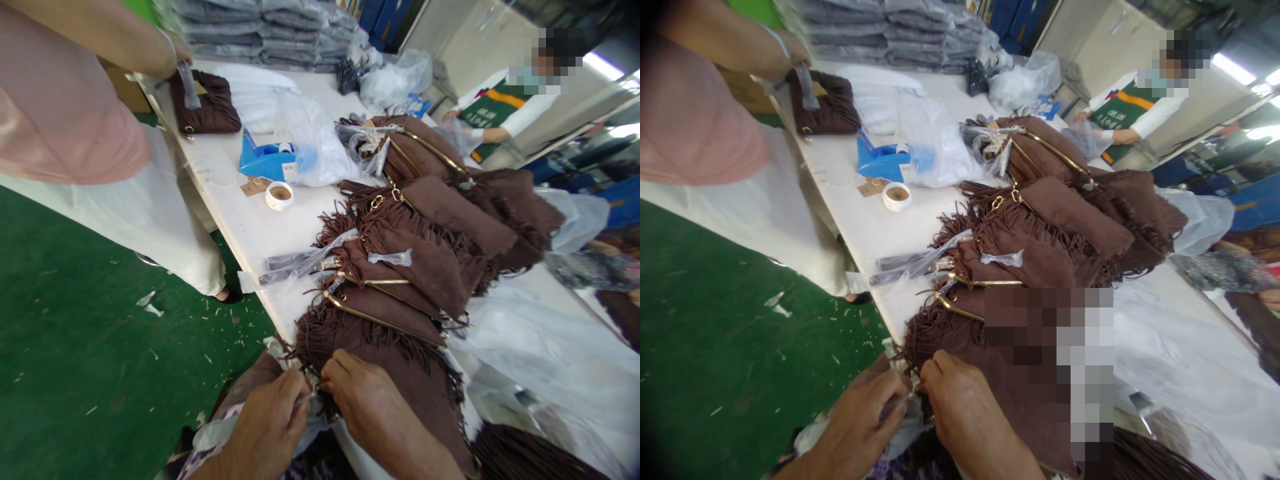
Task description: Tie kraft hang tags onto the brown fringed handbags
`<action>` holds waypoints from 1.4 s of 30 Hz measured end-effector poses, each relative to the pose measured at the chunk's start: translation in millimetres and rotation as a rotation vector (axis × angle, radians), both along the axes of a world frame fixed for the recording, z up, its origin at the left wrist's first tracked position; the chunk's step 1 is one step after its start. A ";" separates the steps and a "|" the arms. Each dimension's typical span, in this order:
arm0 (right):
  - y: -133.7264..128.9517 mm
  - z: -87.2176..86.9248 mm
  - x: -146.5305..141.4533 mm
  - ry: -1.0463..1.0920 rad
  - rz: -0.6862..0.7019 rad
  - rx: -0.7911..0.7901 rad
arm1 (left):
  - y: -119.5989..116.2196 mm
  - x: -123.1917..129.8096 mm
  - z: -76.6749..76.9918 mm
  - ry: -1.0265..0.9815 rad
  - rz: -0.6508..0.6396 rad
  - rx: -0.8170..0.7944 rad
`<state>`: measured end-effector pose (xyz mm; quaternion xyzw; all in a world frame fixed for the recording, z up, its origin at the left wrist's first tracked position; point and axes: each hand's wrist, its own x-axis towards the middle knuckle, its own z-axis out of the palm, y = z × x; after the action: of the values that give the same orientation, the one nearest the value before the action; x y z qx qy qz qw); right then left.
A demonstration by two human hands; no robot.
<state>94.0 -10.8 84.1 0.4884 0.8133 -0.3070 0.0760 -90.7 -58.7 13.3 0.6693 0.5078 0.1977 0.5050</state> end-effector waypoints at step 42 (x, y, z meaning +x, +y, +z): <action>2.9 -15.4 -10.7 0.146 -0.196 -0.040 | 15.4 6.9 -12.7 -0.184 0.308 -0.225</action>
<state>83.3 -7.9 68.7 0.5402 0.7589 -0.3637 -0.0041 -83.8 -43.3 0.7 0.5023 0.5749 0.2749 0.5845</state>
